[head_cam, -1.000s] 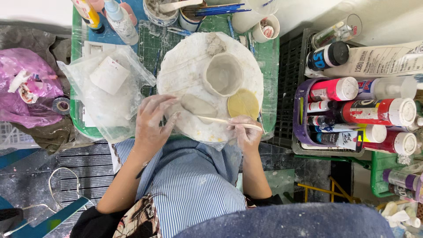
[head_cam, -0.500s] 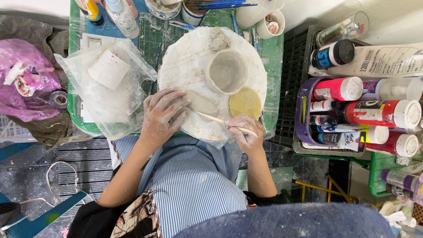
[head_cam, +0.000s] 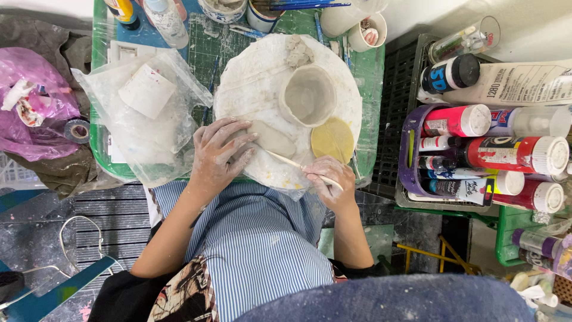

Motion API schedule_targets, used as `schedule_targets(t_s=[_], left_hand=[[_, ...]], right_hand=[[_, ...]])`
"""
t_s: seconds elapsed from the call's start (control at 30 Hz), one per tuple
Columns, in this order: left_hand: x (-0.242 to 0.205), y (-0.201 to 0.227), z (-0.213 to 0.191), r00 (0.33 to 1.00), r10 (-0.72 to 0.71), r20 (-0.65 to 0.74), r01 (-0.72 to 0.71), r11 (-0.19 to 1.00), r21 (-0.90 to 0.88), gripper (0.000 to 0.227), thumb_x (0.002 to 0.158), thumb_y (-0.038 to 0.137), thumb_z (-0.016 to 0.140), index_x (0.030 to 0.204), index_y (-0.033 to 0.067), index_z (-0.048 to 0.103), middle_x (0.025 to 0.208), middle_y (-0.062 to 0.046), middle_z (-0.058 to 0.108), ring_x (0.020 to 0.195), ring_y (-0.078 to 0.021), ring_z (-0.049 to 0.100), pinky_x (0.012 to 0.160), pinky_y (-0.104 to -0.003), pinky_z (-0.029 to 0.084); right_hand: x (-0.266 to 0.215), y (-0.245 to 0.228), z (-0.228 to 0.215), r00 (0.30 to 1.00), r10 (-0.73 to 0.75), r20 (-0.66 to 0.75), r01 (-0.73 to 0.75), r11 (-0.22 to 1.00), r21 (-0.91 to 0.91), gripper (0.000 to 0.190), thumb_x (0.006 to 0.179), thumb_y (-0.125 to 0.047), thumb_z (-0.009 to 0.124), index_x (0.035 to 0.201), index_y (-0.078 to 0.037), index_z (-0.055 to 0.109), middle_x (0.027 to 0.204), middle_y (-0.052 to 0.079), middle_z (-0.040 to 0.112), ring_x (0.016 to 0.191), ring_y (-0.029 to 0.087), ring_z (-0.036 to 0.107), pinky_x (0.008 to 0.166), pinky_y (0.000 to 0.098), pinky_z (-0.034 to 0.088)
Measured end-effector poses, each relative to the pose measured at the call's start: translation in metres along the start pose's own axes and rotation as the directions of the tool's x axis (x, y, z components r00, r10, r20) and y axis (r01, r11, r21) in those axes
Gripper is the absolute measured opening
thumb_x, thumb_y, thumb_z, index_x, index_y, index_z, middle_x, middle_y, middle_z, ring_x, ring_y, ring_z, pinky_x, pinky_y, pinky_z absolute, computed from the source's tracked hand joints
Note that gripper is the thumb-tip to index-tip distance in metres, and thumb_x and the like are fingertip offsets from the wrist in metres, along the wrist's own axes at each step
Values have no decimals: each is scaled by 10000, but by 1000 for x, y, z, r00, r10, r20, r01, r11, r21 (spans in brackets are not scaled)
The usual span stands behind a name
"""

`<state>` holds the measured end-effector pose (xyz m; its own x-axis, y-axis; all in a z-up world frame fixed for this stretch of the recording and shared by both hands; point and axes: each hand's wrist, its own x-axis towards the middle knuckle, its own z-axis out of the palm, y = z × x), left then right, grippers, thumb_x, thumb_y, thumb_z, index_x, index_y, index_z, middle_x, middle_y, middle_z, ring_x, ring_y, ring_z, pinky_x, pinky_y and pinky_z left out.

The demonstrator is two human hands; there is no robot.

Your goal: The person works with a small clay pot on a rotating wheel, using a wet sponge and a thin wooden tool to smooth and shape the exterior. The person also rolls a piece of clay by hand on the work surface and attaches it to the side of the pot.

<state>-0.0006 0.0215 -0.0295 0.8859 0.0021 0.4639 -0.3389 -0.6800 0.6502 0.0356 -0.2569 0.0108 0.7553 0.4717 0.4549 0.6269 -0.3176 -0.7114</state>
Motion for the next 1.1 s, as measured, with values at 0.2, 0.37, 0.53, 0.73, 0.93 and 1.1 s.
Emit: schedule_targets(t_s=[0.2,0.37,0.53,0.73,0.93,1.1], left_hand=[[-1,-2,-1,1000,5,10,-6,1000,14,362,881,236,807,1235,195,736,1386,7,638,1352,-236,527,1111,-457,333],[0,-2,0,1000,2,3,-2,1000,12,362,881,241,804,1234,204,734,1387,9,637,1356,-237,522,1119,-456,331],[-2,-2,0,1000,-14,15,13,1000,25,368,880,246,803,1240,213,736,1389,10,639,1357,-240,524,1118,-463,326],[-2,-2,-1,1000,-13,7,13,1000,18,370,882,245,803,1245,222,736,1389,19,638,1353,-237,528,1124,-468,326],[0,-2,-3,1000,-21,19,21,1000,-6,375,882,233,798,1250,218,732,1402,19,635,1366,-236,521,1134,-463,326],[0,-1,-2,1000,-19,13,19,1000,-11,379,883,229,801,1255,212,730,1405,16,629,1376,-242,507,1151,-462,318]], right_hand=[[7,-18,-4,997,1,79,10,990,-140,189,813,-48,809,984,-68,732,981,51,753,943,250,739,808,354,595],[14,-18,-5,993,-32,114,45,993,-109,195,839,-61,807,1013,-84,723,1045,32,753,1068,249,737,919,375,607],[11,-18,-3,991,39,124,-20,989,-147,198,835,-45,790,1018,-86,728,1054,46,759,1087,264,731,910,367,597],[-9,-12,3,993,-34,111,44,995,-91,188,864,-16,789,1027,-65,711,1078,60,766,1064,247,763,884,347,629],[-27,3,-3,1000,2,17,-1,999,-36,152,865,6,761,996,-54,713,1042,86,777,1036,256,773,864,333,648],[-24,-2,-1,999,-49,13,50,993,-111,152,864,-5,784,988,-44,704,1031,77,778,1038,245,772,881,337,634]])
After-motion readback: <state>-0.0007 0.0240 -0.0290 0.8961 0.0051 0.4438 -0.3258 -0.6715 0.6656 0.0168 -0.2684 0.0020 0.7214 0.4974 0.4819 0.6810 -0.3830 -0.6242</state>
